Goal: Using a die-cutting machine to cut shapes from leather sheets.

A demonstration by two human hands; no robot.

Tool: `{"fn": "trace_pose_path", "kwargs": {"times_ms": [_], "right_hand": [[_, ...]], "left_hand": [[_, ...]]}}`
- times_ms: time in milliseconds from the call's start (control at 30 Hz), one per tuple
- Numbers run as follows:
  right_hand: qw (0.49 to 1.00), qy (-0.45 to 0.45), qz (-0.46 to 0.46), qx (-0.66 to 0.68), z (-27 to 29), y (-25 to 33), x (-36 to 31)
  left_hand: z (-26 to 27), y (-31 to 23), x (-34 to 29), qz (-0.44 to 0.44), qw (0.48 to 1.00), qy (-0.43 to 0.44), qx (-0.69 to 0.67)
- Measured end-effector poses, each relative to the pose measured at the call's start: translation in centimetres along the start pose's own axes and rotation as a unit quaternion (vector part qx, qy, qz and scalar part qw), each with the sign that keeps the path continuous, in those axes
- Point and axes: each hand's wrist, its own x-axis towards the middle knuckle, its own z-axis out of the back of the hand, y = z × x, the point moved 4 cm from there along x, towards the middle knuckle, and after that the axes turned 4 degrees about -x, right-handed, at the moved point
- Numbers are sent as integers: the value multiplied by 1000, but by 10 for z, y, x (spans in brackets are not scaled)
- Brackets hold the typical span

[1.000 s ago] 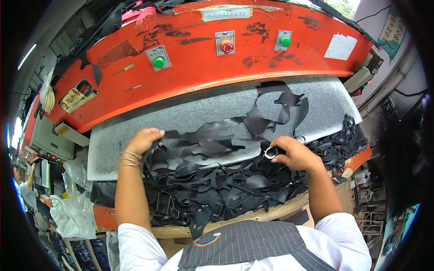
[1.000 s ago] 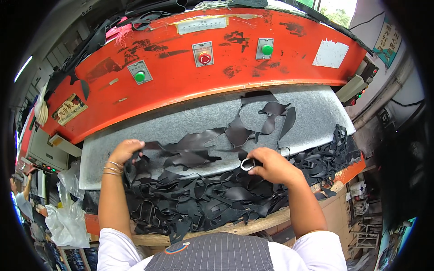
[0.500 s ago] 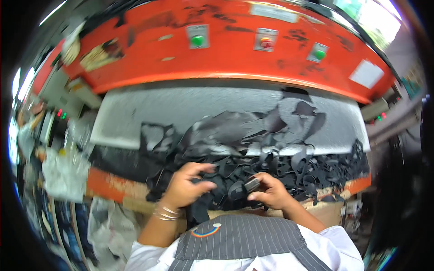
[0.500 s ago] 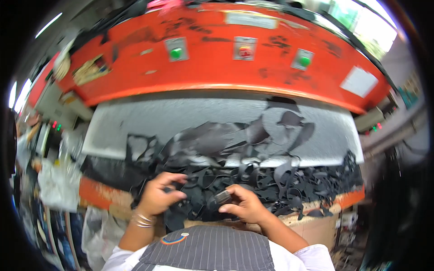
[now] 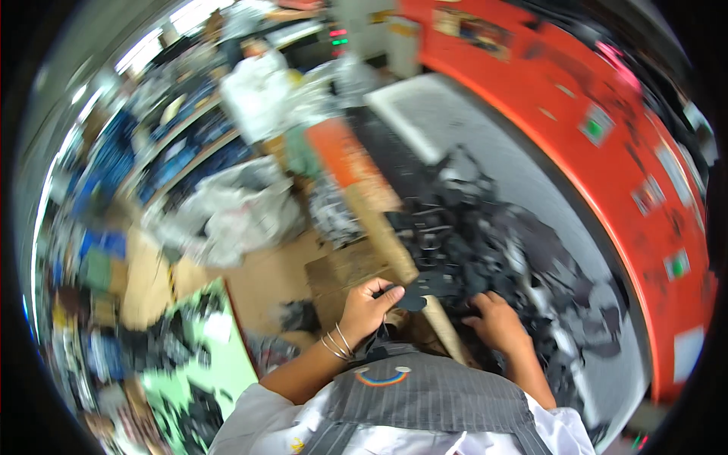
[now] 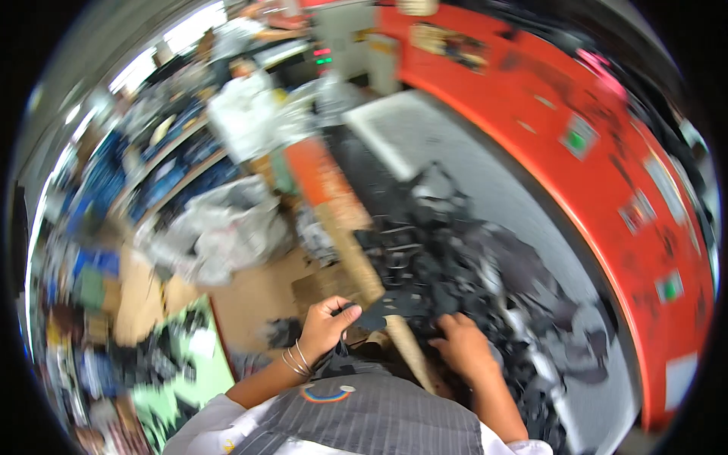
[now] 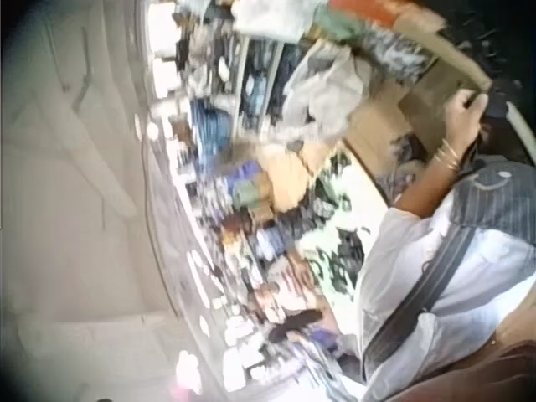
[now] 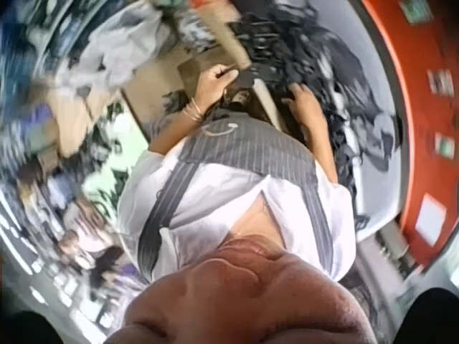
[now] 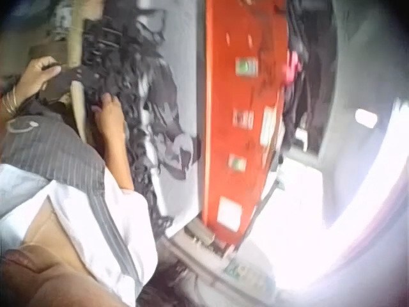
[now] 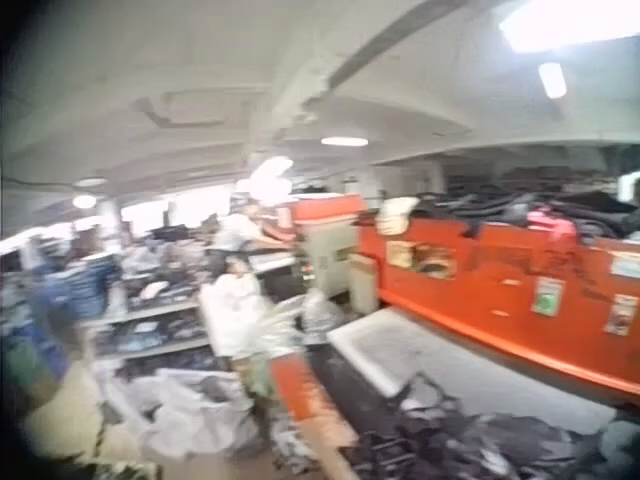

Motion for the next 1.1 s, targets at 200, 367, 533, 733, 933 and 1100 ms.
{"fn": "trace_pose_path", "kwargs": {"times_ms": [200, 367, 533, 733, 933, 1100], "right_hand": [[988, -82, 127, -30, 25, 8, 11], [988, -76, 136, 0, -14, -12, 103], [963, -95, 248, 36, -32, -6, 143], [990, 10, 133, -37, -71, 26, 195], [932, -130, 161, 297, 12, -42, 155], [885, -220, 1, 410, 90, -118, 71]], "left_hand": [[192, 66, -124, -62, 905, -399, 132], [356, 80, -291, 64, 750, -578, 315], [432, 59, -376, -38, 560, -541, 626], [353, -41, -184, -106, 779, -418, 456], [83, -115, 141, -256, 867, -57, 424], [-180, -112, 268, -349, 845, 233, 331]]}}
